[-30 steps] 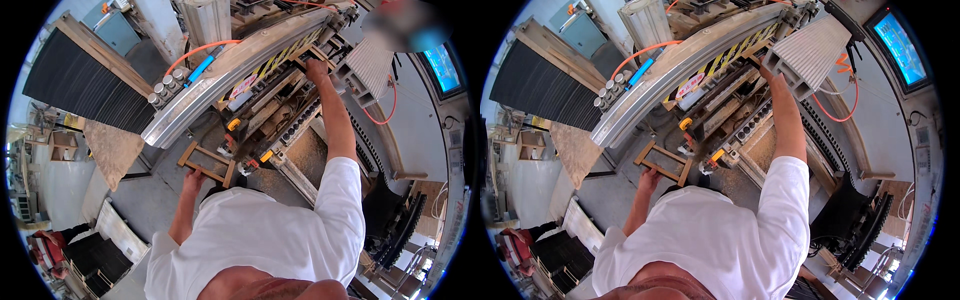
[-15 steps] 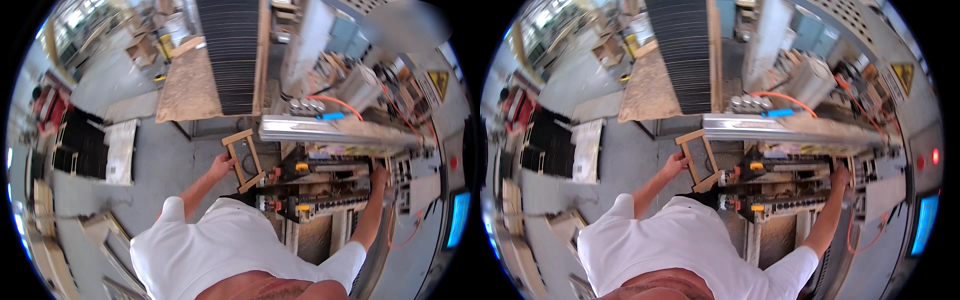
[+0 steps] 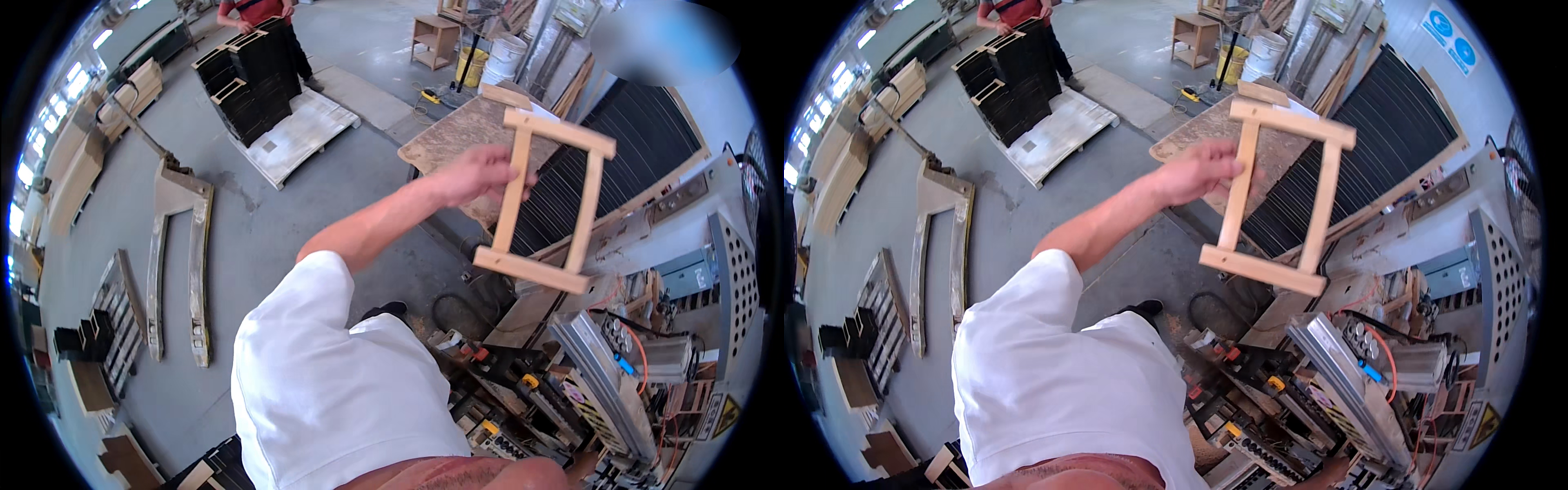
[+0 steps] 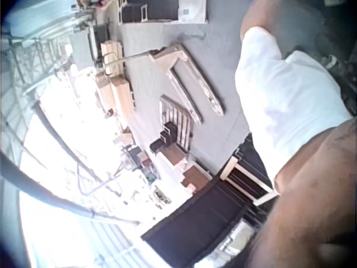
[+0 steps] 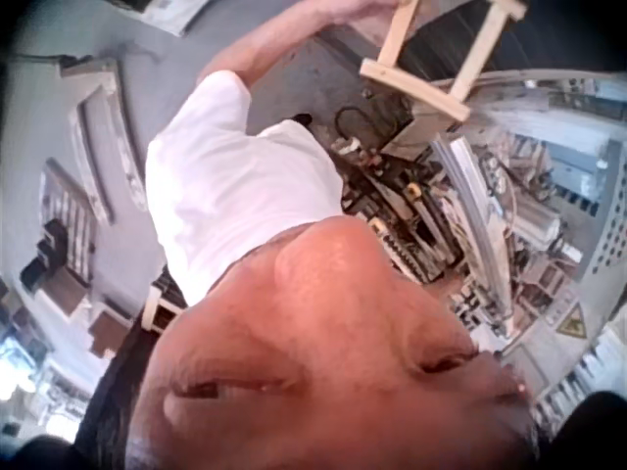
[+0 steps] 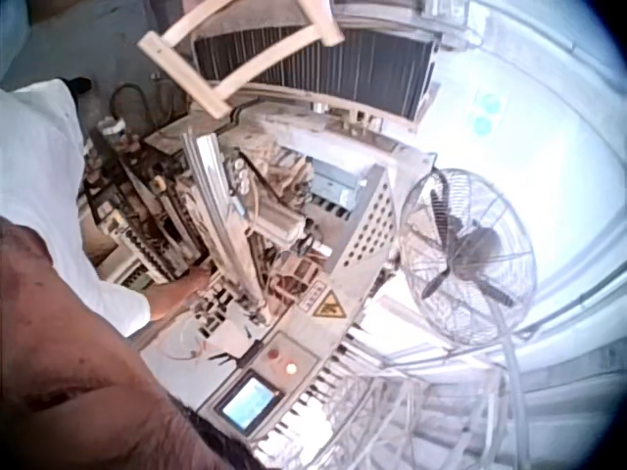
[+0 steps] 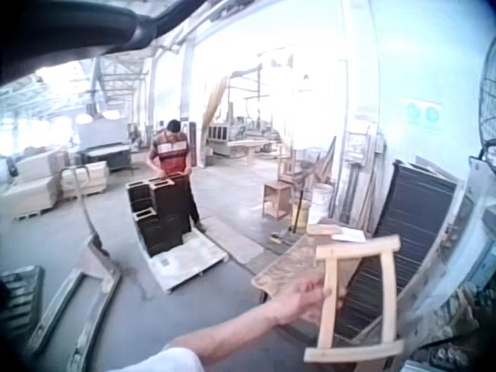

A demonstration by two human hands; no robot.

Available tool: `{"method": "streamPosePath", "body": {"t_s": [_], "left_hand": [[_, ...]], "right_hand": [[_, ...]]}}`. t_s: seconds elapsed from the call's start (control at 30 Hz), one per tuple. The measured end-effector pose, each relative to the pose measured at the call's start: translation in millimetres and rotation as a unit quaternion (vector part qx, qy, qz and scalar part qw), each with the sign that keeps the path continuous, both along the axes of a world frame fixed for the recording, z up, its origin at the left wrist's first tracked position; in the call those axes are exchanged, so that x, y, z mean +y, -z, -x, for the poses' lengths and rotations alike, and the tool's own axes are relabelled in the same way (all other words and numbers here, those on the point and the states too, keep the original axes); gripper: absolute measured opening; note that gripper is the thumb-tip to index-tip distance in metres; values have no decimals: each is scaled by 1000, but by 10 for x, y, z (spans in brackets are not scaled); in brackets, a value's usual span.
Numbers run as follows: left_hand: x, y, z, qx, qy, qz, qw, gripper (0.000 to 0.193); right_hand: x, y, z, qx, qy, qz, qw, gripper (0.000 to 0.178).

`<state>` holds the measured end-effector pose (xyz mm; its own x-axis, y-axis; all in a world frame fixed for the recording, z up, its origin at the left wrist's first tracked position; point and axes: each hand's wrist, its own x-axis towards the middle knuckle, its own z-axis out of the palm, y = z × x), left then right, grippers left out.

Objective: The person repeatedly picks up small wooden frames, places them into a machine, and removes them after processing. The frames are then stacked on a nearby table. The task is performed continuously throughout the clip.

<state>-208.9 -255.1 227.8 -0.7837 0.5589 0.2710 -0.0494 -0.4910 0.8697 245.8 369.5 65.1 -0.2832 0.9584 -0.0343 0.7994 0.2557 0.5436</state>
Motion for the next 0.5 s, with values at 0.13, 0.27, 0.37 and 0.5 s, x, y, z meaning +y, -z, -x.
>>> {"method": "streamPosePath", "body": {"t_s": [0.13, 0.27, 0.37, 0.5], "left_hand": [[77, -523, 664, 35, 6, -114, 993, 30], [361, -1075, 1491, 84, 7, -195, 977, 24], [520, -1576, 2060, 101, 79, -206, 970, 23], [1054, -2069, 2933, 50, 84, -212, 972, 19]], "right_hand": [[-283, -231, 87, 157, -66, -47, 984, 49], [-1022, -758, 258, 299, -70, -73, 949, 48], [-1333, -780, 404, 486, -101, -150, 855, 32], [-2577, -1211, 1020, 646, -165, -87, 740, 12]]}}
